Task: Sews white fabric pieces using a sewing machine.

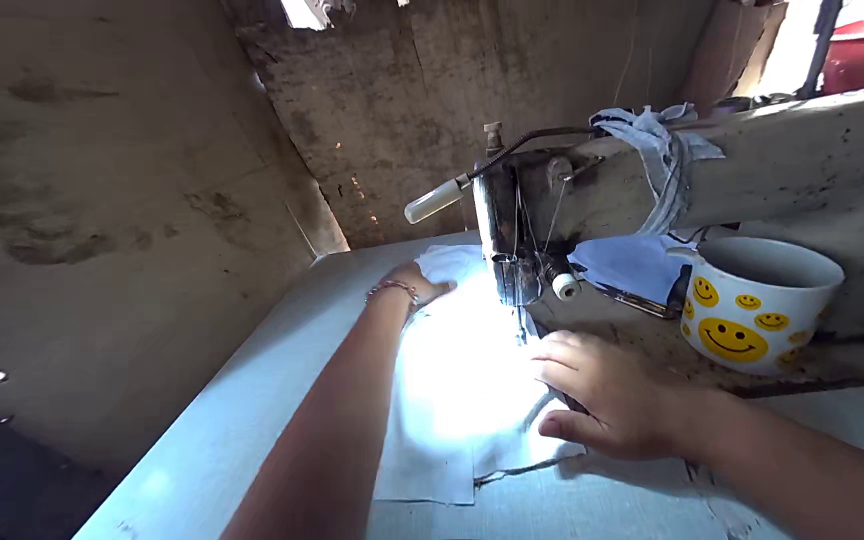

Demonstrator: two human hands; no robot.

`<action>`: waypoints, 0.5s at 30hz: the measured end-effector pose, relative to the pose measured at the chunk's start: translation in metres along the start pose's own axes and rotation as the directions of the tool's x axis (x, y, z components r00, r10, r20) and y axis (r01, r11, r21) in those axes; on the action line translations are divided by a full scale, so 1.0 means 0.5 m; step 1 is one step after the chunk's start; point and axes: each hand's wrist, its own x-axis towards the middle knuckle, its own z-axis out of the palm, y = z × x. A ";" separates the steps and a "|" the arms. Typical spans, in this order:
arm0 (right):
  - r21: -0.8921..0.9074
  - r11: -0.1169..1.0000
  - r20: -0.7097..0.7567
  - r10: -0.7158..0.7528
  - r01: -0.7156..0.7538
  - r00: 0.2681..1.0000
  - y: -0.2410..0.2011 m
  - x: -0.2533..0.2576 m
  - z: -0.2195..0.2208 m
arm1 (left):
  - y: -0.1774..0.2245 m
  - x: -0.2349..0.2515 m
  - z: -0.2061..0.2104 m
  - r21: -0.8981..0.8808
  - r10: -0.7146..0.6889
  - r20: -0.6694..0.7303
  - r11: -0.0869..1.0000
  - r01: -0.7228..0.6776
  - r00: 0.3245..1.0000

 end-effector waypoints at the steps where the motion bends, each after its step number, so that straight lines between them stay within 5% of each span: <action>1: -0.028 0.999 -0.017 -0.020 0.020 1.000 0.000 -0.002 0.000 | 0.018 -0.002 0.010 0.107 -0.023 0.034 0.994 0.020 0.999; 5: -0.096 0.987 -0.238 -0.150 0.130 0.960 -0.015 0.013 0.013 | 0.047 -0.040 0.008 0.133 0.007 0.112 0.991 -0.022 0.994; 8: 0.105 0.985 -0.203 -0.112 0.135 0.973 -0.062 0.075 -0.001 | -0.011 -0.059 0.004 -0.335 -0.042 -0.028 0.942 0.030 0.999; 11: 0.333 0.931 0.111 0.119 -0.150 0.987 -0.118 0.190 -0.028 | -0.061 -0.096 -0.002 -0.883 -0.171 -0.106 0.469 -0.013 0.980; 13: 0.406 0.855 0.096 0.310 -0.322 0.946 -0.132 0.281 0.000 | -0.078 -0.117 -0.003 -0.991 -0.209 -0.109 0.096 -0.091 0.972; 15: 0.527 0.723 0.066 0.489 -0.446 0.870 -0.138 0.357 0.051 | -0.078 -0.135 -0.001 -0.983 -0.297 -0.138 -0.077 -0.168 0.945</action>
